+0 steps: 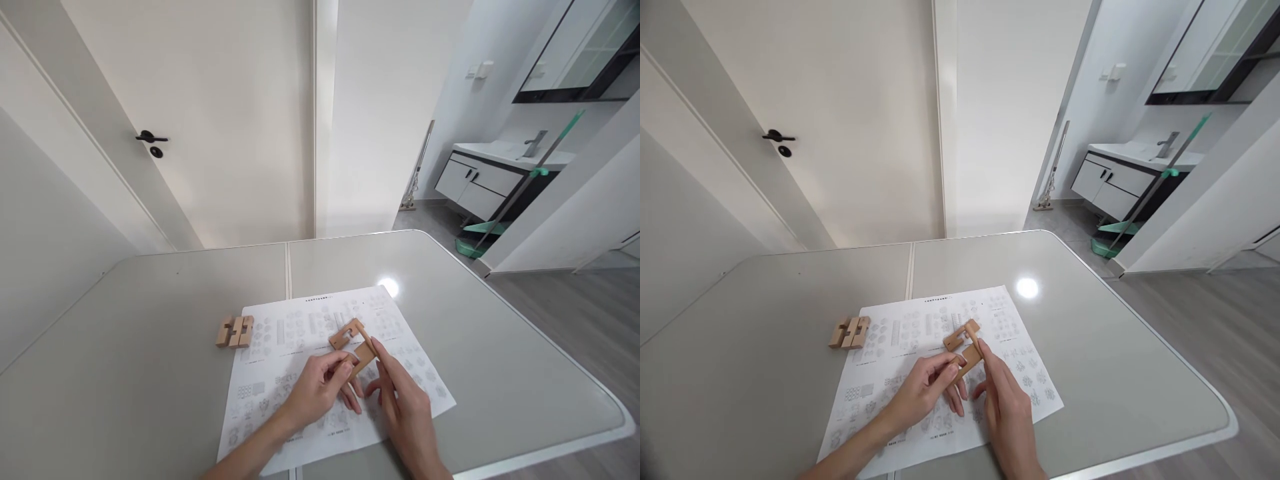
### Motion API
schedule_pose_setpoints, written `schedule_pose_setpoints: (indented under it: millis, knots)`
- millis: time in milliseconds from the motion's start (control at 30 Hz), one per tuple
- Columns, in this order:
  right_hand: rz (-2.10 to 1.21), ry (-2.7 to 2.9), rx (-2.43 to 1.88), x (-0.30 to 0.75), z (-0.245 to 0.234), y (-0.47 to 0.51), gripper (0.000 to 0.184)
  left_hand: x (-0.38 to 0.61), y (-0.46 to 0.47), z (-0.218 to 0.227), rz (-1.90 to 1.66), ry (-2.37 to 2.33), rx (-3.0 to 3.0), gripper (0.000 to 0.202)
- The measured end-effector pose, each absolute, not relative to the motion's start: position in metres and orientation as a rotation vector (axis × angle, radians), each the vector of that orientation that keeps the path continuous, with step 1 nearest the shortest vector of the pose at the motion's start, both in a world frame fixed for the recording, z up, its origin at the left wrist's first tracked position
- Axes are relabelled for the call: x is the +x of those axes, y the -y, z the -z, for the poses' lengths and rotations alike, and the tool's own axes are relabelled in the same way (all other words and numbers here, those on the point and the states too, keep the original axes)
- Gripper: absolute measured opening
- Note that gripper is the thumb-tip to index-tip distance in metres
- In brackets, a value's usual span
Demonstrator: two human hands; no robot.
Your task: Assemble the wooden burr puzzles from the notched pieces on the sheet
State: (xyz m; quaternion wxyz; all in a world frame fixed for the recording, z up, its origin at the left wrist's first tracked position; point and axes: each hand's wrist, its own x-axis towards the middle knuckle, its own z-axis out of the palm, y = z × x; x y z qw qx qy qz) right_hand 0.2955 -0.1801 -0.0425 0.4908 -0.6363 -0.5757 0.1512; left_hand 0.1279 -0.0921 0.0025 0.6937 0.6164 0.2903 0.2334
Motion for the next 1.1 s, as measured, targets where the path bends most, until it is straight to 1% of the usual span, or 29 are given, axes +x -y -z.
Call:
schedule_pose_setpoints:
  millis: [200,433,633,700,900,1100]
  knots:
    - [-0.444,1.488,-1.497,0.306,0.043,0.182,0.061,0.127,0.090,-0.004,-0.496,-0.629,1.379,0.043]
    - [-0.402,1.463,-1.537,0.297,0.039,0.180,0.065,0.131,0.093,-0.001,-0.583,-0.702,1.388,0.043]
    - [-0.419,1.600,-1.436,0.290,0.036,0.178,0.068,0.131,0.091,-0.004,-0.601,-0.683,1.403,0.044]
    - [-0.400,1.584,-1.455,0.290,0.038,0.179,0.067,0.132,0.091,-0.005,-0.602,-0.682,1.417,0.043]
    - [-0.379,1.502,-1.515,0.291,0.045,0.178,0.055,0.133,0.094,-0.003,-0.584,-0.709,1.443,0.040]
    - [-0.396,1.476,-1.501,0.289,0.041,0.177,0.053,0.132,0.098,-0.003,-0.583,-0.692,1.444,0.037]
